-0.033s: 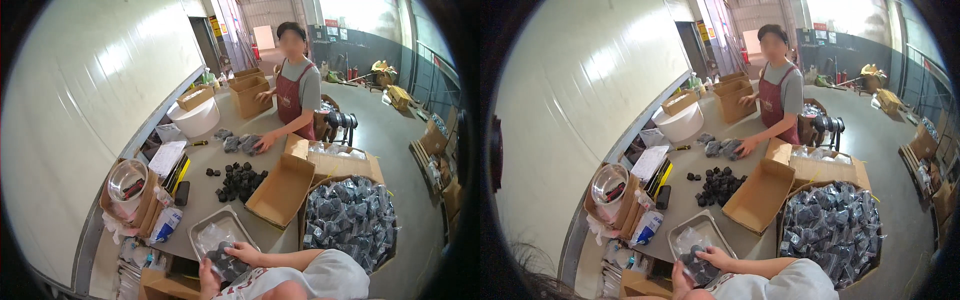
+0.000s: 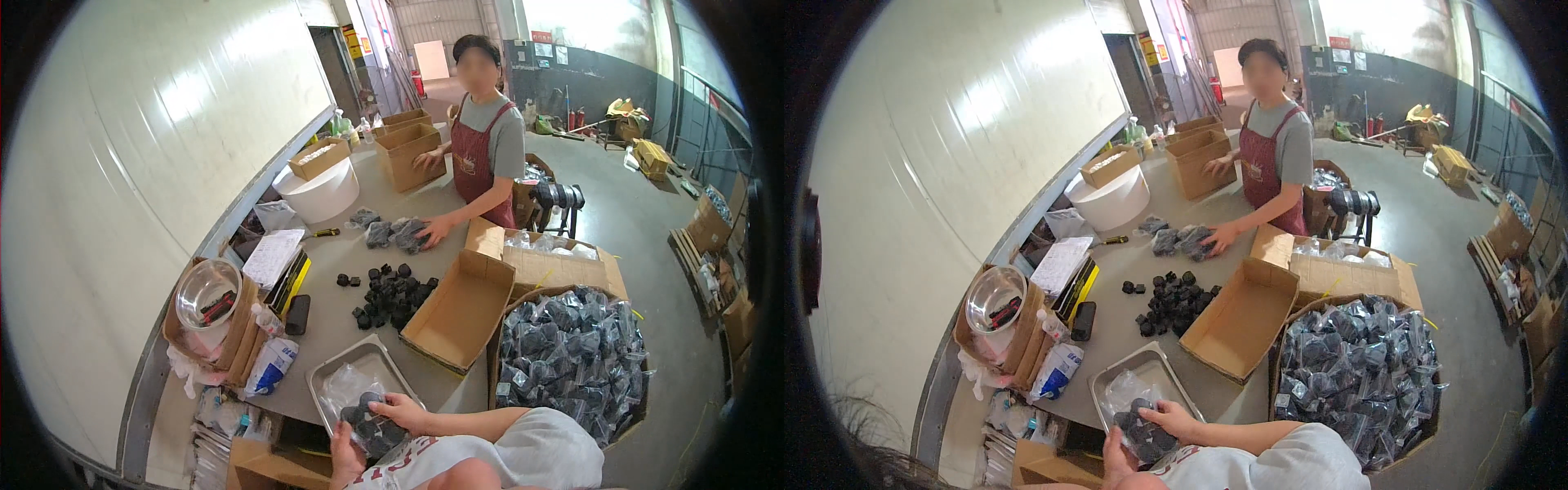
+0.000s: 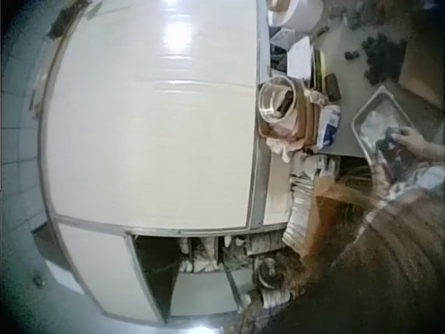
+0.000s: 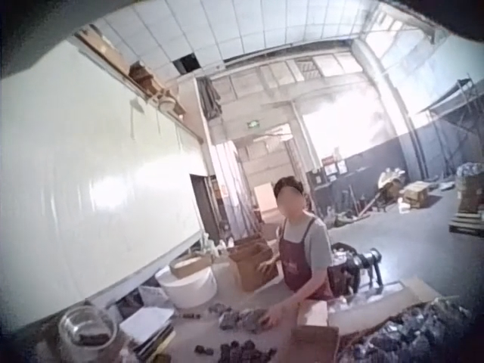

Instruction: The person unbags black components, removing the parts from plastic bags by hand onto the table and stacking the empty plastic bags into a metal tray.

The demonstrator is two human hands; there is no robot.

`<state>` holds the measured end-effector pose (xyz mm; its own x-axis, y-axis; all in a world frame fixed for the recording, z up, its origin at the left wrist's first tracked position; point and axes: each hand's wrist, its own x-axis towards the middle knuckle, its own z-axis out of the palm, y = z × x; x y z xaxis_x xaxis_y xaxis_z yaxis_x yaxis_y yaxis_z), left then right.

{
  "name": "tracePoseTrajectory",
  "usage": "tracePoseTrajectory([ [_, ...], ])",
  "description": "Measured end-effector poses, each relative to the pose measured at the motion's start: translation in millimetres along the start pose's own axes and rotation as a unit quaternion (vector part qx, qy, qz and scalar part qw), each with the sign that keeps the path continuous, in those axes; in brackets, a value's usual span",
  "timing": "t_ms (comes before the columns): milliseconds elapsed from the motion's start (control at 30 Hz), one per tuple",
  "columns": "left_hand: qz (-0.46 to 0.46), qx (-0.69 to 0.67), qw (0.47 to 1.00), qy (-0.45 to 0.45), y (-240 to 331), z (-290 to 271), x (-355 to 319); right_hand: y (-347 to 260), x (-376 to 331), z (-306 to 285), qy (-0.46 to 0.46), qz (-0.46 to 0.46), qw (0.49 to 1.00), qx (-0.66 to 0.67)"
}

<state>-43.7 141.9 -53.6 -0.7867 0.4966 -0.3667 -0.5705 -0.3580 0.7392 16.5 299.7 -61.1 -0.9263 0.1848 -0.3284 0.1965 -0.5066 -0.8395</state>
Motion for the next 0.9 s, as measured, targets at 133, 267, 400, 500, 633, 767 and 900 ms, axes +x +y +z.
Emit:
tracePoseTrajectory([
  [133, -0.066, 0.044, 0.997, 0.001, -4.0, -2.1, -6.1, -0.3, 1.7, -4.3, 0.078, 0.030, 0.991, 0.108],
  [267, -0.083, 0.092, 0.992, 0.038, -8.6, -27.2, 5.4, 17.9, 14.0, -23.6, 0.081, 0.019, 0.995, 0.049],
  [400, -0.130, 0.047, 0.990, -0.012, -2.2, -30.9, 12.8, 5.8, 7.6, -22.4, 0.085, 0.025, 0.992, 0.088],
  [500, -0.121, 0.271, 0.953, -0.055, 6.5, -26.8, 14.0, -3.5, 0.2, -24.8, 0.056, 0.019, 0.997, 0.041],
  [633, -0.202, 0.347, 0.905, -0.142, 3.7, -32.4, 16.5, -9.5, -5.1, -28.3, -0.081, 0.078, 0.993, 0.035],
  [767, -0.196, 0.425, 0.861, -0.198, 7.0, -41.6, 17.8, -0.2, 7.5, -32.9, -0.066, -0.025, 0.955, -0.288],
  [900, -0.199, 0.424, 0.856, -0.217, 39.0, -28.1, 6.5, -11.7, 10.5, -42.2, -0.062, -0.021, 0.967, -0.247],
])
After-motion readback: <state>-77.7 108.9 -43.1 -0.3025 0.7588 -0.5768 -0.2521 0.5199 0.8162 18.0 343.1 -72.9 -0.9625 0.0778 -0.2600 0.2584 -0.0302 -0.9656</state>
